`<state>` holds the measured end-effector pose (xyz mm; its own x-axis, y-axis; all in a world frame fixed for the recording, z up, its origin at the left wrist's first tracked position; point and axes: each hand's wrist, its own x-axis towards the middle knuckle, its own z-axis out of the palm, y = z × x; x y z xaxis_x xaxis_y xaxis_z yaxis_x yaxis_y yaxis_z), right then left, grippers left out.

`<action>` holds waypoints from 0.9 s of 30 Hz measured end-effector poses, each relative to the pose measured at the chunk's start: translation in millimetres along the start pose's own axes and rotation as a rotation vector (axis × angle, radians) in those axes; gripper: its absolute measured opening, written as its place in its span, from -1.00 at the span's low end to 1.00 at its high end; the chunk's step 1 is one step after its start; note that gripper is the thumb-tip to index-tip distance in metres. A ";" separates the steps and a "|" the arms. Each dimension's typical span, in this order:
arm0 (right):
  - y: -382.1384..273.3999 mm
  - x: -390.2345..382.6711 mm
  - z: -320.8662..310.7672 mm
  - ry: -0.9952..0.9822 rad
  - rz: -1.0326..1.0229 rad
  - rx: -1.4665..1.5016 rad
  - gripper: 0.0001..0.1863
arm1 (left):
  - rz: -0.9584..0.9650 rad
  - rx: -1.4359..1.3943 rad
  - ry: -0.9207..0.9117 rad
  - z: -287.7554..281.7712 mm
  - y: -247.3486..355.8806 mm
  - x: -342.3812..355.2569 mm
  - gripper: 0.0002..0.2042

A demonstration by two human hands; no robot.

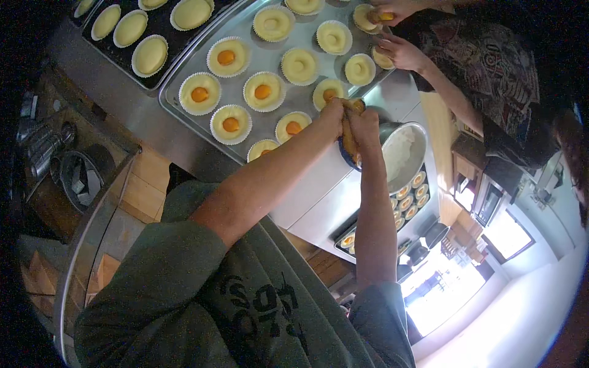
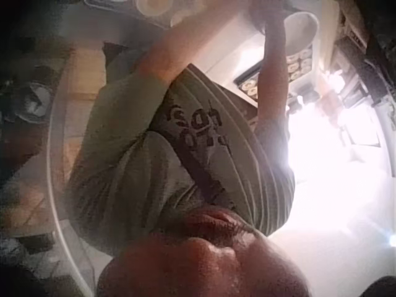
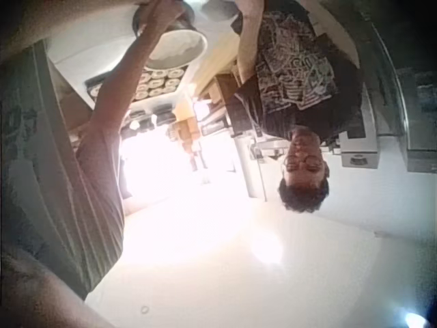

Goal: The person pipes filling into pastry dough cups on a baking sheet using a piping bag, then handles a second bag of filling and pipes it into pastry dough cups on another baking sheet.

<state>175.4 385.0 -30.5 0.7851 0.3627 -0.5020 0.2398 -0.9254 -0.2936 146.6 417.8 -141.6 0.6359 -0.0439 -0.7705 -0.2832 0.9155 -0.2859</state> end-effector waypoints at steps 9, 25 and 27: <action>9.2 -27.4 -32.7 -0.058 -0.065 0.074 -0.43 | 0.011 0.001 0.085 32.8 -11.5 -86.6 -0.58; -93.7 38.1 27.5 -0.120 -0.301 -0.151 -0.39 | 0.175 -0.121 -0.129 21.3 106.7 -41.1 -0.74; -86.4 42.0 28.7 -0.095 -0.259 -0.138 -0.44 | 0.146 -0.121 -0.062 27.5 103.7 -46.2 -0.74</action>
<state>171.2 483.4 -49.5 0.6321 0.5915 -0.5007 0.5054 -0.8044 -0.3122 107.6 525.7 -120.0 0.6239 0.1140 -0.7732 -0.4572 0.8556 -0.2428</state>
